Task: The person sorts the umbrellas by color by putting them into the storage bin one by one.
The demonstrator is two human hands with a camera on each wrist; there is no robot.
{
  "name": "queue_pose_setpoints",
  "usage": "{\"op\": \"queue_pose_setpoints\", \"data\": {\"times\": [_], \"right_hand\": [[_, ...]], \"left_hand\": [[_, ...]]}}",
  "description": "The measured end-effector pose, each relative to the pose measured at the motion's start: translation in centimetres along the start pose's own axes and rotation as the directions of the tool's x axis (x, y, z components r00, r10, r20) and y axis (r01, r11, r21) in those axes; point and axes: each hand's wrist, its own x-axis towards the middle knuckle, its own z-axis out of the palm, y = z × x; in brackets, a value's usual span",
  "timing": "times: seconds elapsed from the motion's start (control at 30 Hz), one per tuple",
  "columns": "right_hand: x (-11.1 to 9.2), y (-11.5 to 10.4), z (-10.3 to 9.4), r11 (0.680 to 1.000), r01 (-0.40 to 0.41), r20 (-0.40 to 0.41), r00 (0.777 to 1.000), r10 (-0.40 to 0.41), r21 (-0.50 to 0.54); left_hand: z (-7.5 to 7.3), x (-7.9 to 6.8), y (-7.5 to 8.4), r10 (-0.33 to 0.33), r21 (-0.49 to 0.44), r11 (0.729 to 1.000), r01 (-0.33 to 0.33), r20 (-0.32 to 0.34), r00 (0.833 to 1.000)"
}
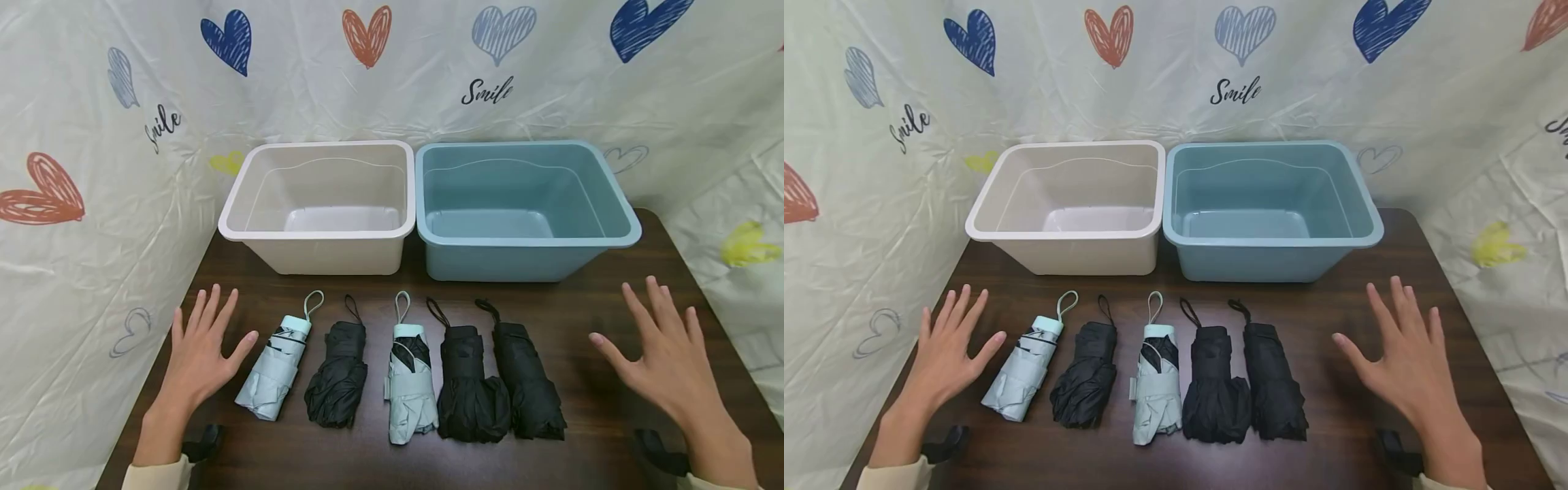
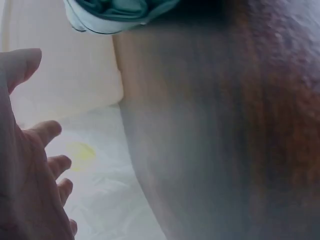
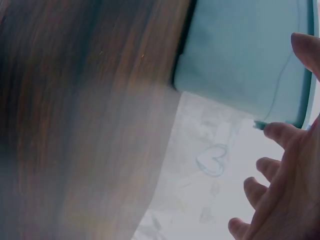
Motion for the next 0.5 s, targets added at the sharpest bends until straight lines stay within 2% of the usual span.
{"op": "queue_pose_setpoints", "data": {"times": [0.27, 0.5], "right_hand": [[-0.2, -1.1, 0.1, 0.999, 0.046, -0.004, 0.999, -0.046, 0.020], [-0.3, -2.5, 0.0, 0.997, 0.080, 0.020, 0.997, -0.080, 0.007]], "left_hand": [[-0.8, 0.2, 0.7, 0.014, 0.004, 1.000, -0.014, 0.003, 1.000], [-1.9, 0.7, 1.4, 0.041, 0.001, 0.999, -0.041, -0.027, 0.999]]}}
